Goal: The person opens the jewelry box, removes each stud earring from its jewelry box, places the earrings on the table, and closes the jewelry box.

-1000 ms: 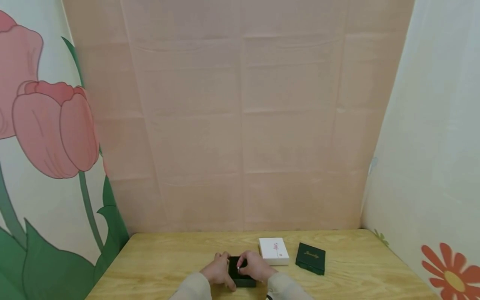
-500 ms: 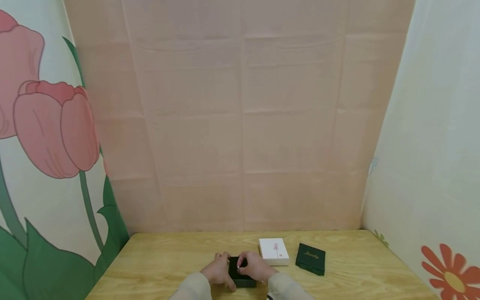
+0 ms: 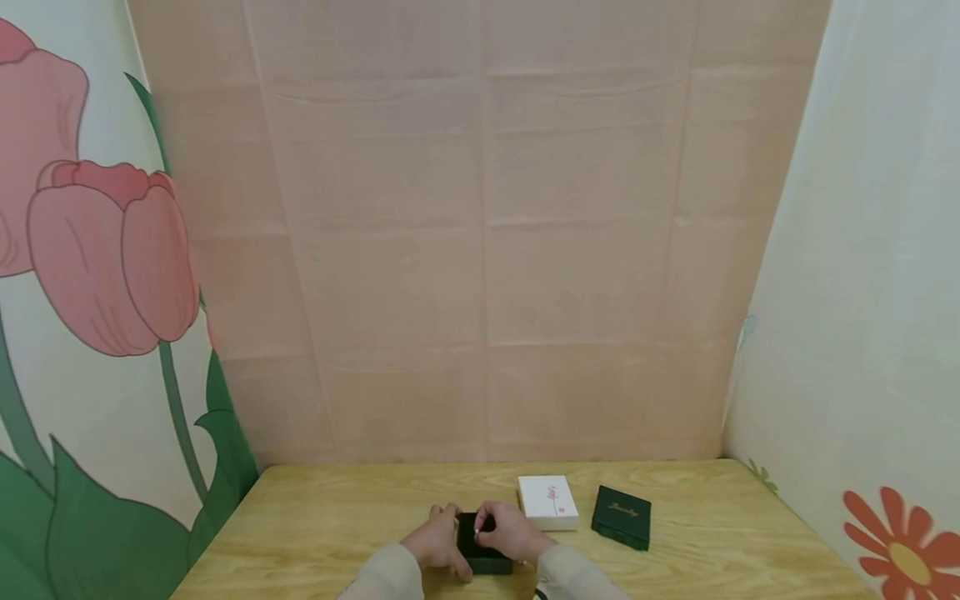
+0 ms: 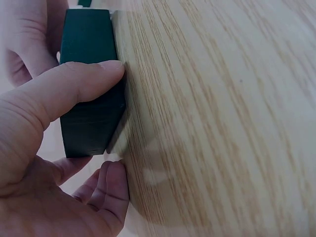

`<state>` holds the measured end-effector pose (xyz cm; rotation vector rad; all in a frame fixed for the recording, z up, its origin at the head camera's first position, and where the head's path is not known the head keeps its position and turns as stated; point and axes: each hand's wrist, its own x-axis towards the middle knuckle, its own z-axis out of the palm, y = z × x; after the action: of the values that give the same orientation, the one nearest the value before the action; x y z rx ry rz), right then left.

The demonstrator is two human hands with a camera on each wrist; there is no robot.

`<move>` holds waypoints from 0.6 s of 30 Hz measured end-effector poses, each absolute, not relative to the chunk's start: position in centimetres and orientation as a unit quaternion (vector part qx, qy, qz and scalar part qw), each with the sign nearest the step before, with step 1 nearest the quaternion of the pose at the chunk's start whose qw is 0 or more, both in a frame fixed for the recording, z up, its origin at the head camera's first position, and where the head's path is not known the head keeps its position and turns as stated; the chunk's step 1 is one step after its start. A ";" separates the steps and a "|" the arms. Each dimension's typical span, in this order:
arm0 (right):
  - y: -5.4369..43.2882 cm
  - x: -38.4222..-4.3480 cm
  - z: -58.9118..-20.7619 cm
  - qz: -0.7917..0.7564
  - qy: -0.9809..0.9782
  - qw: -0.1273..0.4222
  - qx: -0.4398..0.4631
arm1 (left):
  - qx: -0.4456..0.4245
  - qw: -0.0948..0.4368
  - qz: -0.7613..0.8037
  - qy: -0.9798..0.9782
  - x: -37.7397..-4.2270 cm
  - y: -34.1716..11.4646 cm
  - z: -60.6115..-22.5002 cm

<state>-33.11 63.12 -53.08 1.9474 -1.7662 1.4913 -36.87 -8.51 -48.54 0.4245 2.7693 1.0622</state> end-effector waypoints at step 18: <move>63.1 -33.5 -52.7 0.527 -0.551 -0.004 0.647 | 0.139 0.079 0.352 0.922 -37.0 -8.7 -47.9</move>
<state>-33.50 63.15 -52.67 2.0391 -1.7347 1.6590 -37.01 -8.66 -47.94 0.4149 2.7606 1.0548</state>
